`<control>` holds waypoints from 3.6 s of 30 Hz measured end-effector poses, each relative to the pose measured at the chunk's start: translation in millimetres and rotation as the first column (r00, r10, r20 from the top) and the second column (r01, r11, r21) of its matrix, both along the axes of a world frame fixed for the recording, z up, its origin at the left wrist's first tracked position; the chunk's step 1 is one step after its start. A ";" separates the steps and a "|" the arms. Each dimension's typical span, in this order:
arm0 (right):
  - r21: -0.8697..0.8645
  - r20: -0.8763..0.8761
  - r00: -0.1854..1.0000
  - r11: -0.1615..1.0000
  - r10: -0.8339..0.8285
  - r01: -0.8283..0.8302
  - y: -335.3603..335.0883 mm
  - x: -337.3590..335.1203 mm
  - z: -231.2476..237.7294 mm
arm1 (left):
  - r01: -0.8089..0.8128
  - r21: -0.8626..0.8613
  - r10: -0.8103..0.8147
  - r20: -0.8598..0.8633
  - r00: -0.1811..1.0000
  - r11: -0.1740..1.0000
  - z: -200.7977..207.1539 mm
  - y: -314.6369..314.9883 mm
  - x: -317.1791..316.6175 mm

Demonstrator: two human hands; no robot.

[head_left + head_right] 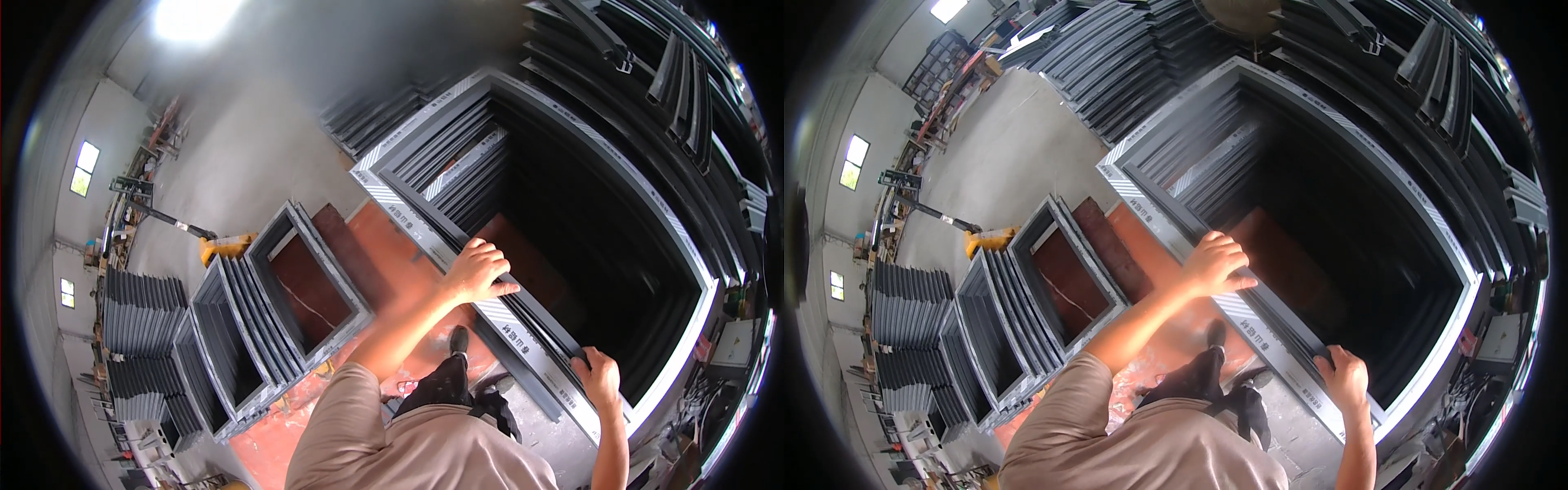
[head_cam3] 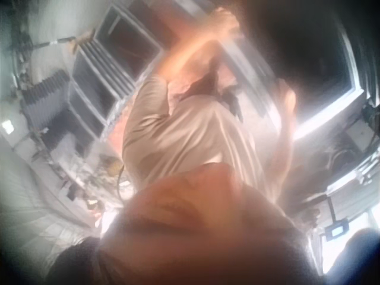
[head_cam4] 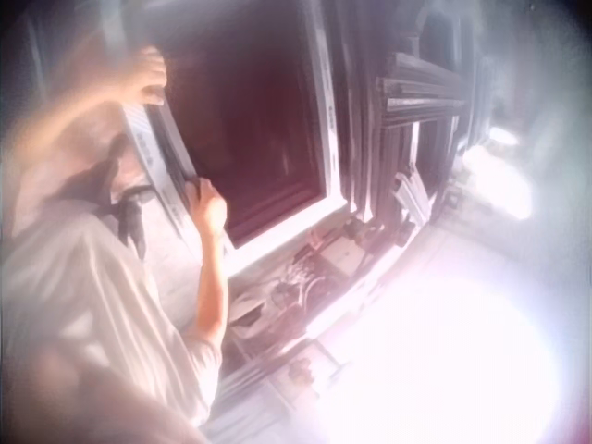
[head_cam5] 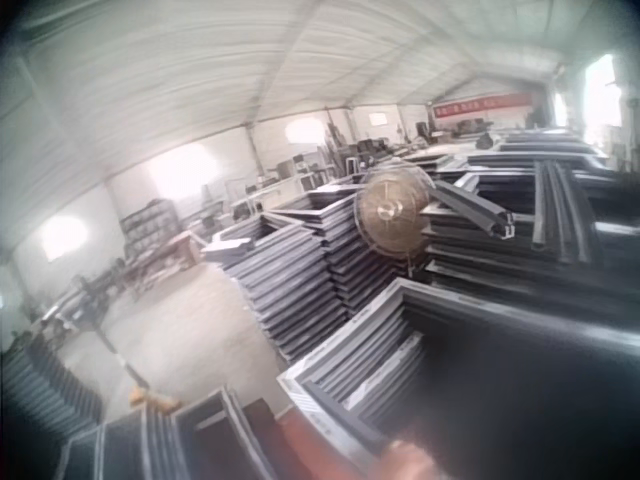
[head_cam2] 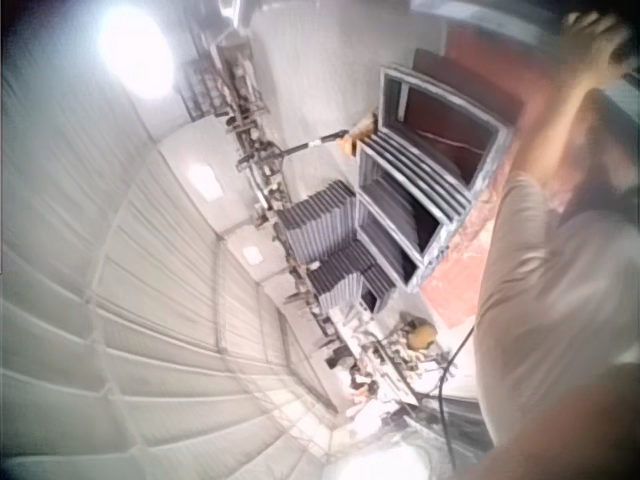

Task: The person takes aluminum frame profiles from a stack and cuts them to length using a miter saw, then places the cut pieces onto a stack of window frames.

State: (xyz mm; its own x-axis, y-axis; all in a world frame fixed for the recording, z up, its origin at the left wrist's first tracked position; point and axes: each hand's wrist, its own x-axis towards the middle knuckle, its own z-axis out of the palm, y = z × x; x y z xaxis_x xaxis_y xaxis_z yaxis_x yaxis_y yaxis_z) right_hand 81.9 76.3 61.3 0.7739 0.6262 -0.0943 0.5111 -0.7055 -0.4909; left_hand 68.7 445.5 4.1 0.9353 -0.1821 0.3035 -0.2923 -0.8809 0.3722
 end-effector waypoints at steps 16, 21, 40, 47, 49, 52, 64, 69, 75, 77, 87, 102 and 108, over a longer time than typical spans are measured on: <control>0.025 0.007 0.995 0.995 -0.096 0.096 -18.6 37.6 -39.7 | -0.011 0.133 0.003 0.060 0.998 0.991 5.1 -22.5 24.3; 0.026 -0.153 0.983 0.994 -0.098 0.103 -25.2 24.2 -43.6 | -0.003 0.156 0.003 -0.005 1.000 0.988 3.9 -24.1 22.2; 0.087 -0.291 0.954 0.991 -0.075 0.104 -18.5 6.3 -60.9 | -0.051 0.099 0.051 0.005 0.999 0.994 6.5 -59.9 -7.5; 0.031 -0.289 0.948 0.989 -0.130 0.145 -15.6 -2.2 -47.2 | -0.079 0.054 0.077 0.035 0.996 0.995 0.8 -60.4 -3.5; -0.002 -0.304 0.941 0.987 -0.152 0.158 -14.6 -6.4 -47.2 | -0.077 0.049 0.073 0.071 0.995 0.996 0.0 -62.3 -3.1; 0.014 -0.310 0.938 0.986 -0.154 0.167 -15.4 -11.6 -47.7 | -0.107 0.019 0.105 0.072 0.992 0.994 1.9 -64.1 -3.0; -0.083 -0.818 0.572 0.971 0.063 -0.225 -80.9 49.1 -55.4 | -0.124 0.023 0.122 0.085 0.989 0.992 -2.8 -59.6 -6.4; -0.173 -0.915 0.395 0.963 -0.081 -0.205 -84.9 57.1 -42.3 | -0.131 -0.004 0.131 0.130 0.983 0.991 -1.1 -62.0 -5.1; -0.189 -0.867 0.498 0.936 -0.017 -0.297 -83.3 58.5 -47.2 | -0.153 0.007 0.151 0.134 0.979 0.988 -3.5 -62.5 -3.4; -0.184 -0.853 0.521 0.917 0.031 -0.355 -79.4 61.9 -45.2 | -0.165 0.030 0.161 0.110 0.981 0.986 -4.6 -62.0 -3.9; -0.110 -0.896 0.425 0.864 0.127 -0.492 -98.5 68.1 -35.2 | -0.149 0.061 0.149 -0.007 0.989 0.987 2.2 -64.2 -0.1; -0.048 -0.845 0.503 0.912 0.180 -0.407 -111.1 57.3 -46.9 | -0.160 0.052 0.159 0.028 0.987 0.986 -5.2 -62.7 -1.0; -0.048 -0.787 0.574 0.906 0.224 -0.420 -111.6 49.1 -48.3 | -0.163 0.068 0.162 0.011 0.987 0.984 -5.9 -63.3 0.6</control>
State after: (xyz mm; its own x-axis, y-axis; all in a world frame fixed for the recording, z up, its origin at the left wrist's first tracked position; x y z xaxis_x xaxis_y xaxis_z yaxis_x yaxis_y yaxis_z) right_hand 131.0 -35.2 13.0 0.1148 0.7072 -0.6977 0.2450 -0.7008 -0.6700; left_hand 69.3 382.3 -1.8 0.9526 -0.0483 0.3005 -0.1449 -0.9402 0.3082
